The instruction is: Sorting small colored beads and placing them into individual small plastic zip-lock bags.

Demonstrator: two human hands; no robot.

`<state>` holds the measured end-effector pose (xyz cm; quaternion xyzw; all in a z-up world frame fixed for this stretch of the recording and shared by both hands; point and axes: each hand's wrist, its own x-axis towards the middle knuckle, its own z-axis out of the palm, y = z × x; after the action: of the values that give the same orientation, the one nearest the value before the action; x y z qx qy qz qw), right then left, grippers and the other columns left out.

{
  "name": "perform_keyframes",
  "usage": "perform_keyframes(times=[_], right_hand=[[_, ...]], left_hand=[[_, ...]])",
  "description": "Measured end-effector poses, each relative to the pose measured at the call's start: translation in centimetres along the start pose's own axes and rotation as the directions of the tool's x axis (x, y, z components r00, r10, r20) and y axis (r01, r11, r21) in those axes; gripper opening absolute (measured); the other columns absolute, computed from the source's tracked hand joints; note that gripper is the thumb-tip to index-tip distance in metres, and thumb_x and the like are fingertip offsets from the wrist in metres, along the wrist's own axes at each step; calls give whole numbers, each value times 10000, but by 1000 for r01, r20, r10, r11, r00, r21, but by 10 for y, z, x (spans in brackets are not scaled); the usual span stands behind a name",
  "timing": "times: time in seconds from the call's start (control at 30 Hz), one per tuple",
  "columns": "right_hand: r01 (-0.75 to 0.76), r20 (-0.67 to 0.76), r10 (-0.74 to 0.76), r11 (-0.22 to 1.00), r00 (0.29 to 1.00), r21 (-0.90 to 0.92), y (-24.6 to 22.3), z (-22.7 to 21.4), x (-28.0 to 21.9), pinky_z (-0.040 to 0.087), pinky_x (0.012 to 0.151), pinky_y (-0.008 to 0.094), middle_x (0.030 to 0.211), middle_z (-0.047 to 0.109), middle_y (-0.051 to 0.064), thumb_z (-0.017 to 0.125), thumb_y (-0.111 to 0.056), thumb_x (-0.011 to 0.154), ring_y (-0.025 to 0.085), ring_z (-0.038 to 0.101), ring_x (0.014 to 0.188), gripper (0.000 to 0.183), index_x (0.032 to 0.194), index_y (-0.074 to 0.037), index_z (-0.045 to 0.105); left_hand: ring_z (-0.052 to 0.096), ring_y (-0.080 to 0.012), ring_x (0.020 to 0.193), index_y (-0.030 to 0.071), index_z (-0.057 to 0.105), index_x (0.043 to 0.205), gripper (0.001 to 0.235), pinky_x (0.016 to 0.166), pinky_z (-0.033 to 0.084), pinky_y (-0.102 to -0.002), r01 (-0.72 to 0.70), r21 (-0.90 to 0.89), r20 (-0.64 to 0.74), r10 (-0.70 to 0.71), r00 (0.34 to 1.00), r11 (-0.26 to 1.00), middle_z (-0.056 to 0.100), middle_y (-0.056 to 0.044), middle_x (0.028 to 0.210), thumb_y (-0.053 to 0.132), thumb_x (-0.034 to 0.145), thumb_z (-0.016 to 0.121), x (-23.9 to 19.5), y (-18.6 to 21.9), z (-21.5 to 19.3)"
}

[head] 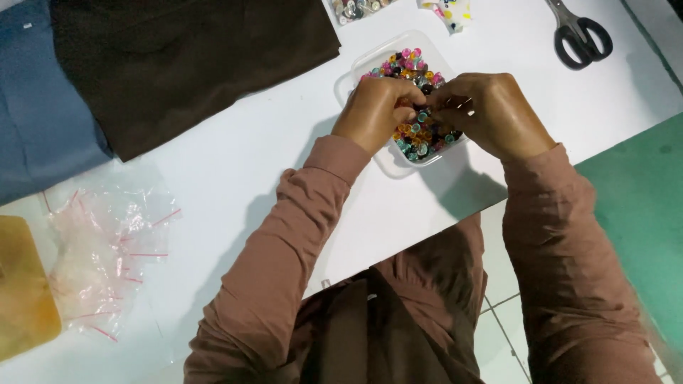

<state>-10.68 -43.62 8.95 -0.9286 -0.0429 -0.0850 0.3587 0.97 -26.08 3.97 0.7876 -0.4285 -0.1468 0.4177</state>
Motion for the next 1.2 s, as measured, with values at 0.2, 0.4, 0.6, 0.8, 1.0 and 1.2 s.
perform_keyframes(times=[0.2, 0.4, 0.6, 0.8, 1.0, 1.2], right_hand=[[-176, 95, 162, 971, 982, 164, -15, -13, -3, 644, 871, 323, 1067, 737, 101, 708, 47, 966, 201, 723, 973, 188, 1135, -36, 711], [-155, 83, 144, 975, 986, 161, -23, -15, -3, 625, 917, 319, 1059, 739, 90, 722, 19, 975, 185, 721, 980, 168, 1130, -38, 689], [10, 53, -4, 992, 999, -122, -24, -8, -6, 599, 785, 353, 1038, 754, 127, 747, 85, 924, 241, 710, 889, 179, 1073, -14, 750], [235, 87, -219, 924, 972, -301, -1, 27, -4, 562, 631, 405, 938, 725, 163, 679, 158, 824, 310, 684, 744, 261, 1016, -11, 729], [23, 46, -17, 991, 999, -131, -15, 11, -1, 619, 809, 373, 1051, 760, 133, 758, 30, 929, 253, 728, 915, 153, 1070, -30, 756], [-176, 82, 164, 967, 983, 184, -29, 9, 0, 617, 899, 299, 1068, 728, 83, 737, 19, 976, 172, 699, 979, 134, 1091, -38, 698]], left_hand=[[763, -166, 803, 150, 769, 1073, 233, 754, 670, -303, -45, -259, -116, 15, 993, 965, 798, -69, 998, 18, 884, 731, -6, 11, -7], [742, -142, 903, 123, 768, 1119, 209, 799, 687, -281, 34, -511, -76, -84, 994, 859, 800, -55, 993, 73, 937, 681, -11, 21, -8], [751, -139, 872, 99, 774, 1089, 192, 899, 705, -304, -17, -508, -186, -91, 978, 861, 764, -41, 823, 67, 905, 727, -15, 17, -9], [771, -271, 1104, 30, 733, 1158, 229, 932, 693, -341, -7, -630, -152, -115, 982, 777, 786, -167, 1066, 23, 941, 659, -21, 8, -9], [788, -204, 927, 57, 721, 1216, 279, 871, 690, -305, 51, -705, -109, -179, 978, 707, 777, -209, 1130, 126, 948, 684, -38, -9, -13], [757, -165, 947, 141, 740, 1213, 270, 841, 618, -289, 100, -642, -146, -249, 958, 760, 796, -104, 1128, 170, 950, 685, -87, -18, -39]])
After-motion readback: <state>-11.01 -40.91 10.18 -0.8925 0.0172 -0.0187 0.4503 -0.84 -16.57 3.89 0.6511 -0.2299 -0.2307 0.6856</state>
